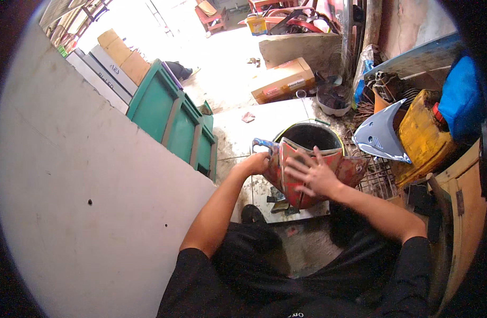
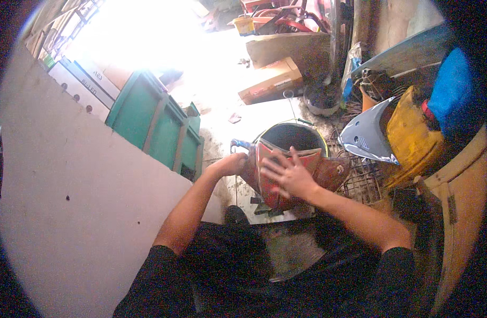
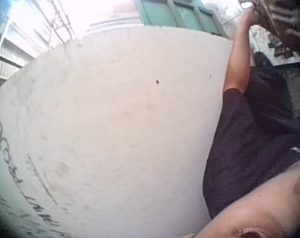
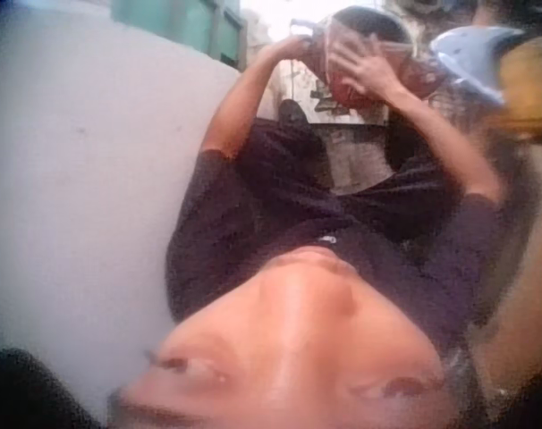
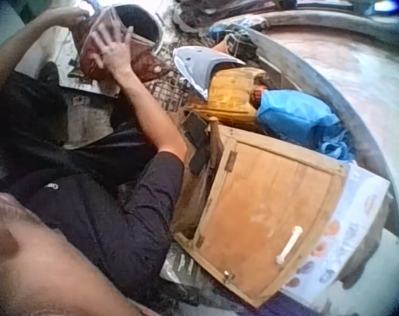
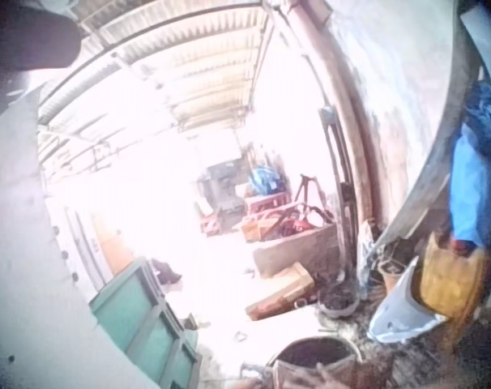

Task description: The person cleans a red motorcycle fairing by hand with a cloth and water from a bucket, wiping the exterior surfaces and edges.

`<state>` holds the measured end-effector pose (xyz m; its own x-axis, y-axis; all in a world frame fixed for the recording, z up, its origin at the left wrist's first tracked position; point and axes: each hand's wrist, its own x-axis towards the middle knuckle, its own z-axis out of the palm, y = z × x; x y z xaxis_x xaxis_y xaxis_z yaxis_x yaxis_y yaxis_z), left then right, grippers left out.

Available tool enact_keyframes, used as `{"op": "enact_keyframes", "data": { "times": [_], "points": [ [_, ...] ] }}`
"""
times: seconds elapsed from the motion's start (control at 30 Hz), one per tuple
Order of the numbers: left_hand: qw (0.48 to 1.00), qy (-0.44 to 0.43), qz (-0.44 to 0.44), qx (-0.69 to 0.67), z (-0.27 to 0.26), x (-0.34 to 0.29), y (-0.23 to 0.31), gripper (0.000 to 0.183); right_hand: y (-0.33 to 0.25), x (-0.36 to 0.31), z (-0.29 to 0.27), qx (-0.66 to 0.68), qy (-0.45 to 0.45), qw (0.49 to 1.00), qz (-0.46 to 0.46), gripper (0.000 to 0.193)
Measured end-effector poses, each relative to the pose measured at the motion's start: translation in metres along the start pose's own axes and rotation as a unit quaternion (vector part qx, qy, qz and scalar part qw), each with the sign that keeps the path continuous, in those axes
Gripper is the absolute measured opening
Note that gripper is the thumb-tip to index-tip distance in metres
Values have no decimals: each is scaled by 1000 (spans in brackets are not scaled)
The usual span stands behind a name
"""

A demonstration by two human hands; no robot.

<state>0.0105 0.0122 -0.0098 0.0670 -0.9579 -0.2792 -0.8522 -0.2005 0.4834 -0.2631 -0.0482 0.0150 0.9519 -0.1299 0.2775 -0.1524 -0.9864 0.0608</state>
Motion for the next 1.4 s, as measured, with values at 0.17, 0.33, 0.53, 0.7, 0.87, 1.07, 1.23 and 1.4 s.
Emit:
{"op": "enact_keyframes", "data": {
  "times": [0.17, 0.33, 0.53, 0.7, 0.87, 1.07, 1.23, 1.4],
  "points": [
    [1000, 0, 22, -4, -6, 0, 23, 32, -12, -13, 18, -62, -64, 976, -197, 60],
    [1000, 5, 12, -16, 3, 3, 11, 33, 15, -1, 7, -24, 84, 996, 33, 57],
    [1000, 4, 27, 0, -2, 7, 17, 31, -10, -12, 22, -84, -50, 977, -187, 46],
    [999, 15, 32, -1, 3, 4, 1, 30, 7, 4, 4, -21, 24, 999, -9, 50],
    [1000, 19, 10, 9, 5, 7, 1, 31, -12, -3, 13, -92, -40, 985, -139, 47],
    [998, 11, 60, 7, 4, 5, -5, 32, 6, 5, 7, -23, 29, 999, -19, 49],
    [1000, -5, 10, 16, -3, -1, 4, 34, -4, 0, -3, -10, 16, 1000, -3, 58],
    [999, 1, 39, 19, -1, 13, 21, 35, -2, -17, 26, -95, -48, 977, -183, 45]
  ]
}}
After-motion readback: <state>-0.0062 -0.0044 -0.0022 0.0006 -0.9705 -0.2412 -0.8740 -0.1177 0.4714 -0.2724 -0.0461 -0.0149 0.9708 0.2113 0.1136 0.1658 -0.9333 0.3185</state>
